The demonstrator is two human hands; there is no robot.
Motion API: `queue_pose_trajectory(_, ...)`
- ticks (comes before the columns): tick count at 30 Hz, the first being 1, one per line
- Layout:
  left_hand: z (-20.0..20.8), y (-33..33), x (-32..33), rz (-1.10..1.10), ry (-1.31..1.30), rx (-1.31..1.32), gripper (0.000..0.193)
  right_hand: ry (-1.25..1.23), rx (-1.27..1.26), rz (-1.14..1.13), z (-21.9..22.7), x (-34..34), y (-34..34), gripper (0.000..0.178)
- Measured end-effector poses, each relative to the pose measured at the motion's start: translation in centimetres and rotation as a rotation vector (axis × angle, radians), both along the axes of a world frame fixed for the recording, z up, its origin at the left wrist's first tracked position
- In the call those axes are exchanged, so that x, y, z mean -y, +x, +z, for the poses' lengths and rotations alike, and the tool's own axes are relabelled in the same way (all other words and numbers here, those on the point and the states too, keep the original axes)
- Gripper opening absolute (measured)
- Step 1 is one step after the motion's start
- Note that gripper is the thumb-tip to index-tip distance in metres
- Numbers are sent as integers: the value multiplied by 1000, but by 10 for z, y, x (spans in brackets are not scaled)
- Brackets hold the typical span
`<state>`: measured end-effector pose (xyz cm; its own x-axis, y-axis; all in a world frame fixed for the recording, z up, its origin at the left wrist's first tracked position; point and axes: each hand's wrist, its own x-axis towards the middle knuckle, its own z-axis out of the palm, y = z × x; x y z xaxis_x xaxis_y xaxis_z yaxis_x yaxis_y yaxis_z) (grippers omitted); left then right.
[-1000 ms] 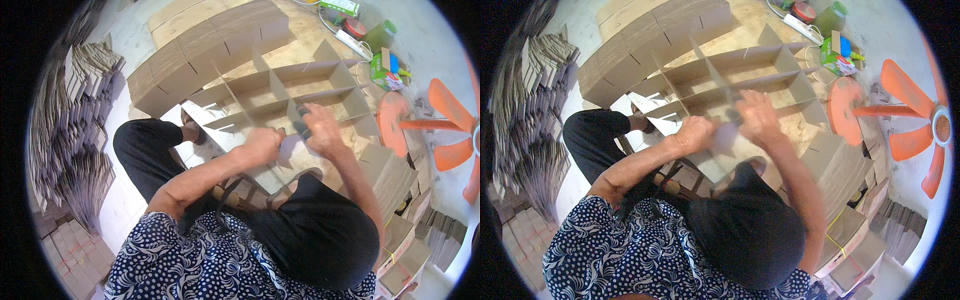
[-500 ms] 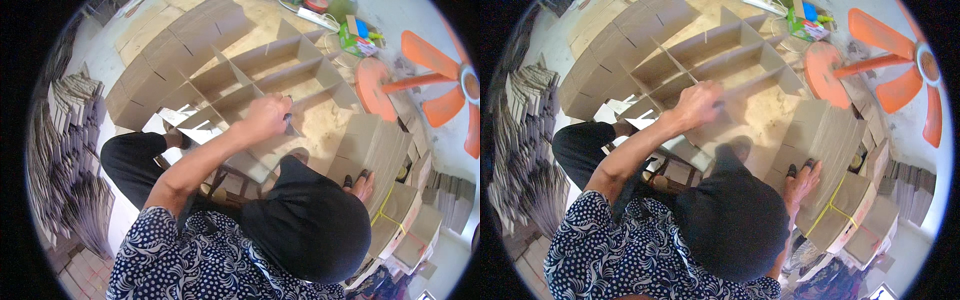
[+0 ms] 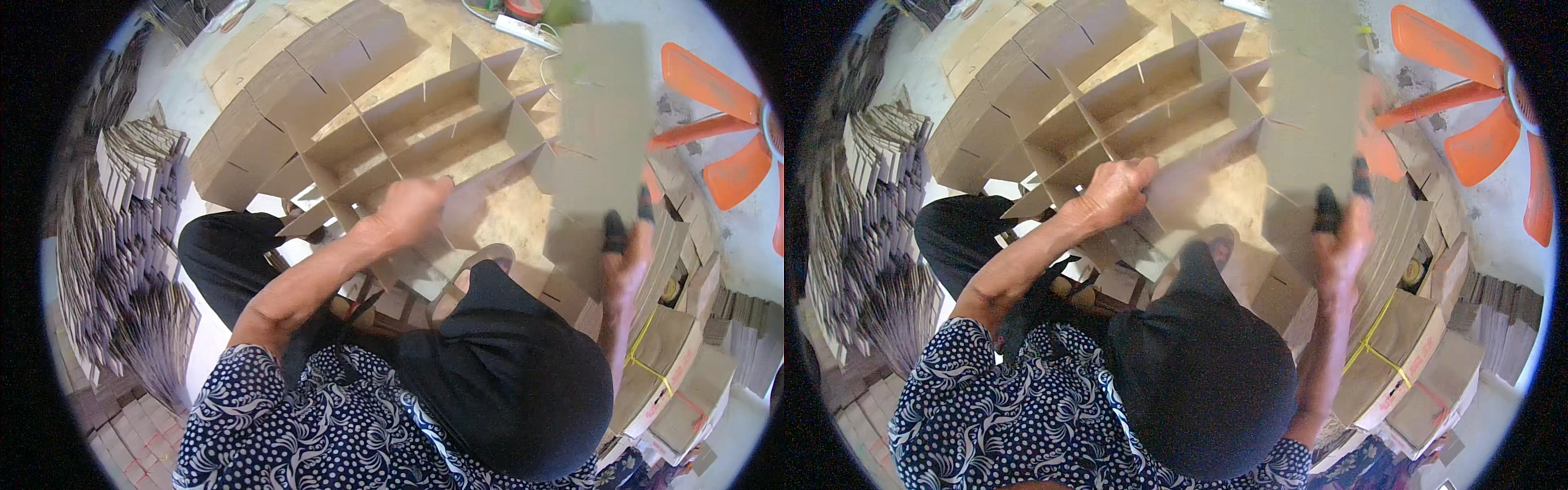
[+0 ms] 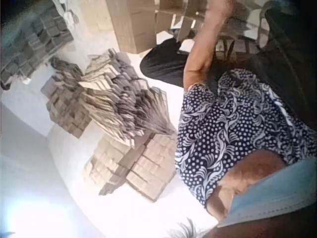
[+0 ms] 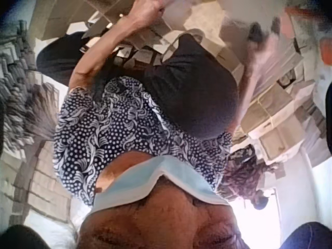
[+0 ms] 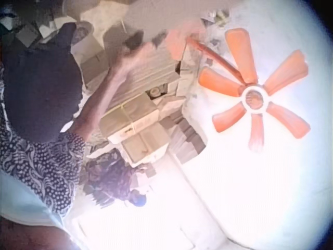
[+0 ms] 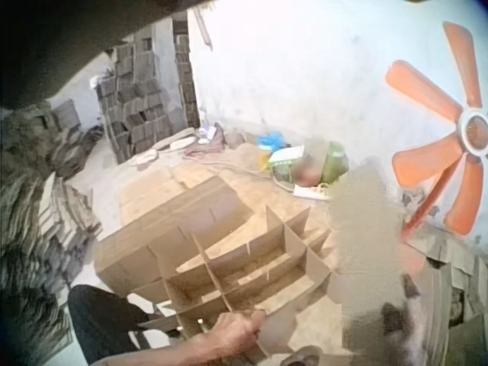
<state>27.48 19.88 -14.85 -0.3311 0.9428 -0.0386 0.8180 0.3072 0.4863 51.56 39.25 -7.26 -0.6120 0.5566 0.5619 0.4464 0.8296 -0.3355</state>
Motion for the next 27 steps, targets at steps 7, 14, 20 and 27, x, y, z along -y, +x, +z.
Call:
queue_pose_trajectory(7, 3, 10, -14, 111, -55, 22, 18, -367, 152, 406, 34, -13, -100, 41)
queue_pose_trajectory(14, -12, 4, -27, -7, -159, 19, 15, -448, 267, 526, 23, -29, -142, 41)
queue_pose_trajectory(20, -14, -3, -32, -39, -117, 7, 16, -432, 526, 438, 50, -31, -162, 38)
queue_pose_trajectory(27, -5, -7, -40, -45, -206, 55, 19, -409, 345, 566, 38, -39, -169, 36)
